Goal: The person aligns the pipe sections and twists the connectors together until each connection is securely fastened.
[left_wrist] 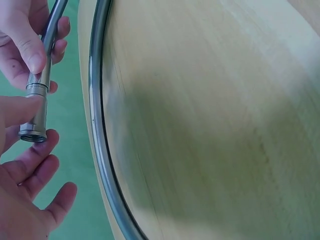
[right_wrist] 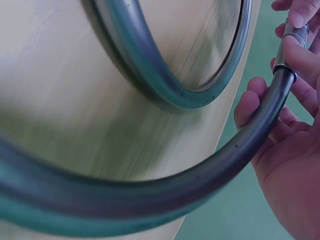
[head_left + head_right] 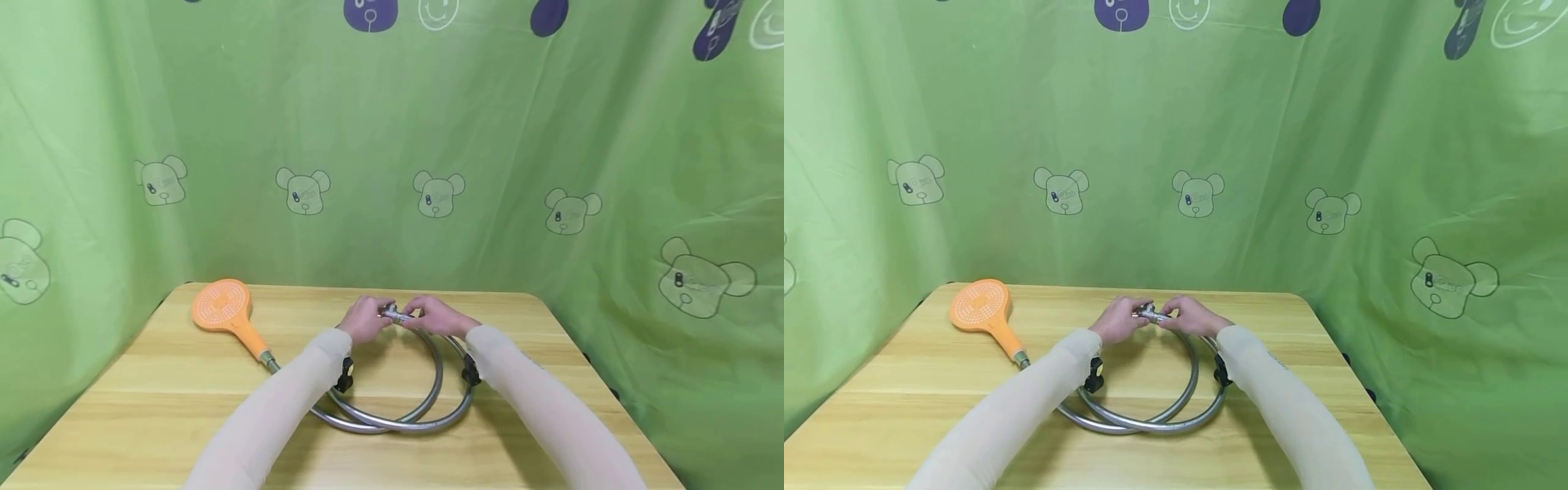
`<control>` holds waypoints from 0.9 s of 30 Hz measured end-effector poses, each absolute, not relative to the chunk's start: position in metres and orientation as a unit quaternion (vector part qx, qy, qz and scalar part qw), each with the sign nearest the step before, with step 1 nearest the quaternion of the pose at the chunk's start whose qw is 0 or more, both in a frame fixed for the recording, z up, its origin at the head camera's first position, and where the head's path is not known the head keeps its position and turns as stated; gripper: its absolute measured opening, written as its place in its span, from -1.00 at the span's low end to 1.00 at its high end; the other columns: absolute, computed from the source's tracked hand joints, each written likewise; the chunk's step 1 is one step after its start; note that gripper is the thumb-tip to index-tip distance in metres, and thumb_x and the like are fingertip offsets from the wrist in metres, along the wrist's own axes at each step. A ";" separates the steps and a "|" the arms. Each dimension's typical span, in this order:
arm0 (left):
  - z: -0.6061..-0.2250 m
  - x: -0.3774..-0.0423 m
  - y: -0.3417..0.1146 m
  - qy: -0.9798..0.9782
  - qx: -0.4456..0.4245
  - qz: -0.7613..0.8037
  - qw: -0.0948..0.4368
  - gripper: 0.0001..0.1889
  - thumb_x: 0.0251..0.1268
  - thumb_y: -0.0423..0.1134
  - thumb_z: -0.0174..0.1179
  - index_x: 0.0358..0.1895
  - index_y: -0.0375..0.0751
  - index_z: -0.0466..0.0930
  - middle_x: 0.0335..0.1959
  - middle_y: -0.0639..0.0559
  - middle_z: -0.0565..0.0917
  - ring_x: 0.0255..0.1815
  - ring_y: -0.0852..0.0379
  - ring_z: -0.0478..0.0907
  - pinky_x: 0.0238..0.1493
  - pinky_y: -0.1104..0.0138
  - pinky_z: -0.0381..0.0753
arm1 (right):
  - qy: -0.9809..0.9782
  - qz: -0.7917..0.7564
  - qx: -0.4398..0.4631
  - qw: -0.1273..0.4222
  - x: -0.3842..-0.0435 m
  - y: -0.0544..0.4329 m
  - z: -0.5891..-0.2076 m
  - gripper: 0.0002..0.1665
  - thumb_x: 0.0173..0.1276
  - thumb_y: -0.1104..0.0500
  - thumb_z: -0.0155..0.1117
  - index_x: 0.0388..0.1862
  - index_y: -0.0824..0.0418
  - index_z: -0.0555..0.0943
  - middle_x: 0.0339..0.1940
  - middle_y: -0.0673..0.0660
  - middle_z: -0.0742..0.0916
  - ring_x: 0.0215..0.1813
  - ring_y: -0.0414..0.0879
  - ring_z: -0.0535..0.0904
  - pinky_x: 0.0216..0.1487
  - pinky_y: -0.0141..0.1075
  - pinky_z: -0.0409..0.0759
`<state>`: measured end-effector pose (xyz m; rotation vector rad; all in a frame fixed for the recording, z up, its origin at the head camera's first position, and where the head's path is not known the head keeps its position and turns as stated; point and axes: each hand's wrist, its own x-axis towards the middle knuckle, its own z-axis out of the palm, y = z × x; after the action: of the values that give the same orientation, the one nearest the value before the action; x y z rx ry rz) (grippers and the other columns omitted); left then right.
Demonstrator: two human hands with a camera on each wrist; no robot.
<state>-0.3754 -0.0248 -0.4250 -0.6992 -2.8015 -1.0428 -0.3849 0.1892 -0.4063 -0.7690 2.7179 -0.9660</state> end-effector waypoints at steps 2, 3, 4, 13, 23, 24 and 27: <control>-0.424 -0.375 -0.025 -0.909 -0.230 -0.346 0.036 -0.46 0.32 -0.24 0.33 0.37 -0.16 0.51 0.09 -0.07 0.72 -0.07 0.08 0.56 0.04 0.20 0.60 | 0.908 -0.326 -0.251 0.080 -0.385 0.191 -0.407 -0.80 0.37 0.09 0.39 -0.10 0.14 0.72 0.04 0.15 0.66 -0.37 -0.12 0.49 -0.41 -0.33 0.52; -0.424 -0.375 -0.025 -0.907 -0.230 -0.350 0.035 -0.46 0.33 -0.25 0.32 0.38 -0.16 0.50 0.10 -0.09 0.71 -0.05 0.07 0.58 0.06 0.19 0.61 | 0.908 -0.327 -0.249 0.081 -0.385 0.193 -0.407 -0.81 0.37 0.09 0.39 -0.10 0.13 0.72 0.04 0.15 0.65 -0.40 -0.13 0.49 -0.45 -0.34 0.53; -0.424 -0.375 -0.025 -0.906 -0.229 -0.354 0.033 -0.46 0.33 -0.25 0.32 0.38 -0.16 0.49 0.10 -0.11 0.71 -0.04 0.06 0.60 0.06 0.18 0.62 | 0.908 -0.328 -0.245 0.082 -0.386 0.194 -0.407 -0.81 0.37 0.10 0.39 -0.10 0.13 0.71 0.04 0.14 0.65 -0.42 -0.13 0.50 -0.47 -0.34 0.54; -0.421 -0.374 -0.028 -0.902 -0.224 -0.367 0.032 -0.46 0.31 -0.29 0.31 0.37 -0.13 0.51 0.11 -0.21 0.67 0.09 -0.08 0.61 0.16 0.06 0.62 | 0.911 -0.333 -0.232 0.079 -0.387 0.209 -0.405 -0.81 0.43 0.16 0.32 -0.09 0.24 0.68 -0.10 0.16 0.61 -0.37 0.13 0.58 -0.46 -0.28 0.60; -0.416 -0.369 -0.035 -0.904 -0.213 -0.371 0.016 -0.51 0.35 -0.25 0.28 0.35 -0.10 0.53 0.20 -0.20 0.63 0.20 -0.12 0.57 0.26 0.02 0.57 | 0.926 -0.305 -0.219 0.024 -0.389 0.227 -0.411 -0.84 0.40 0.15 0.34 -0.14 0.20 0.70 -0.11 0.15 0.67 -0.30 -0.09 0.49 -0.34 -0.30 0.50; -0.416 -0.369 -0.036 -0.905 -0.210 -0.370 0.017 -0.51 0.36 -0.24 0.28 0.35 -0.09 0.53 0.20 -0.19 0.64 0.20 -0.11 0.57 0.26 0.03 0.57 | 0.928 -0.302 -0.217 0.019 -0.390 0.229 -0.412 -0.84 0.39 0.15 0.34 -0.15 0.20 0.70 -0.10 0.15 0.68 -0.27 -0.10 0.48 -0.31 -0.30 0.50; -0.418 -0.370 -0.040 -0.909 -0.205 -0.363 0.018 -0.51 0.36 -0.23 0.28 0.35 -0.06 0.53 0.21 -0.15 0.64 0.22 -0.09 0.57 0.27 0.05 0.56 | 0.930 -0.301 -0.209 0.011 -0.391 0.236 -0.414 -0.83 0.38 0.15 0.35 -0.15 0.23 0.70 -0.08 0.19 0.68 -0.26 -0.07 0.50 -0.29 -0.26 0.53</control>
<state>-0.3698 -0.0403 -0.4176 -0.6377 -2.8229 -1.1271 -0.3906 0.2358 -0.4142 -0.6528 2.9030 -0.9378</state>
